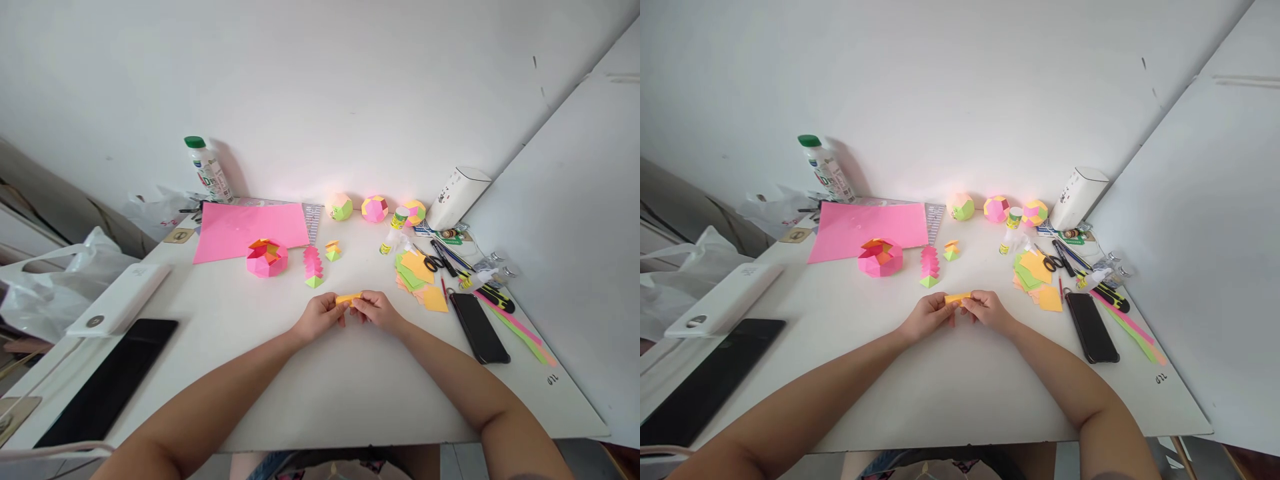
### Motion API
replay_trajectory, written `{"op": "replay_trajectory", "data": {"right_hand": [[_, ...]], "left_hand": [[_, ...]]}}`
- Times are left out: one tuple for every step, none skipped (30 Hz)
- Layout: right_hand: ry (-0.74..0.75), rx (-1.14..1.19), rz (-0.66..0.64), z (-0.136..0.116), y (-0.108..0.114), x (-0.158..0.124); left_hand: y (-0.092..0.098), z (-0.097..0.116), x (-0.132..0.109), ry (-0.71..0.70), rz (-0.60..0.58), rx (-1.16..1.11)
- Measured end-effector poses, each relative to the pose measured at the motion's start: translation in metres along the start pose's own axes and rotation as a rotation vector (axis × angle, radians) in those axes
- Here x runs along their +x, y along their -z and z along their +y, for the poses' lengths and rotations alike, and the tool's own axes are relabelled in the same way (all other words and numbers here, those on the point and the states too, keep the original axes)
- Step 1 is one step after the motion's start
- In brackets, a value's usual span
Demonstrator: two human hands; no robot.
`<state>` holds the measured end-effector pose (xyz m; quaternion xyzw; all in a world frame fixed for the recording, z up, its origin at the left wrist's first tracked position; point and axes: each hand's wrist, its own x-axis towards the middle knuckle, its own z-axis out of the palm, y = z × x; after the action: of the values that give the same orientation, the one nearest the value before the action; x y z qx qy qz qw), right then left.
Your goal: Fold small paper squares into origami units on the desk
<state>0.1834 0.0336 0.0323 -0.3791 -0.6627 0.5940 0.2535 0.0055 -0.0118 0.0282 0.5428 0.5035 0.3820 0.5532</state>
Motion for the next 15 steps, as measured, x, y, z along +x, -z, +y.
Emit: {"op": "replay_trajectory", "data": {"right_hand": [[0.0,-0.001,-0.001,-0.0007,0.0,-0.0003],[0.003,-0.001,-0.002,-0.0012,0.0001,-0.0006],[0.007,-0.001,-0.002,-0.0014,0.0002,-0.0008],[0.014,-0.001,-0.002,-0.0013,0.0004,-0.001],[0.021,-0.001,-0.002,-0.001,0.0005,-0.0012],[0.029,-0.002,0.0,-0.0004,0.0007,-0.0013],[0.036,-0.006,0.001,0.0003,0.0008,-0.0014],[0.044,-0.011,0.002,0.001,0.0008,-0.0014],[0.05,-0.017,0.002,0.0017,0.0009,-0.0013],[0.053,-0.021,0.001,0.0022,0.001,-0.0013],[0.054,-0.025,-0.001,0.0026,0.0011,-0.0012],[0.052,-0.025,-0.003,0.0027,0.0012,-0.0012],[0.05,-0.024,-0.007,0.0026,0.0013,-0.0012],[0.049,-0.023,-0.011,0.0023,0.0015,-0.0014],[0.05,-0.025,-0.016,0.0019,0.0017,-0.0017]], "left_hand": [[0.0001,-0.0002,0.0,-0.008,0.001,-0.001],[0.0001,-0.0007,0.0,-0.014,0.001,-0.003],[0.0001,-0.0013,0.0,-0.017,0.003,-0.006],[0.0,-0.0019,0.0,-0.017,0.005,-0.008],[0.0,-0.0024,0.0,-0.013,0.007,-0.01],[-0.0001,-0.0027,0.0,-0.009,0.008,-0.012],[-0.0002,-0.0028,-0.0002,-0.009,0.009,-0.014],[-0.0003,-0.0026,-0.0003,-0.01,0.009,-0.014],[-0.0003,-0.0022,-0.0005,-0.012,0.008,-0.014],[-0.0003,-0.0017,-0.0008,-0.012,0.006,-0.013],[-0.0003,-0.0012,-0.001,-0.012,0.004,-0.013],[-0.0002,-0.0007,-0.0011,-0.013,0.001,-0.013],[0.0,-0.0004,-0.0012,-0.016,-0.005,-0.016],[0.0001,-0.0002,-0.0012,-0.021,-0.011,-0.022],[0.0002,-0.0002,-0.0011,-0.025,-0.017,-0.028]]}}
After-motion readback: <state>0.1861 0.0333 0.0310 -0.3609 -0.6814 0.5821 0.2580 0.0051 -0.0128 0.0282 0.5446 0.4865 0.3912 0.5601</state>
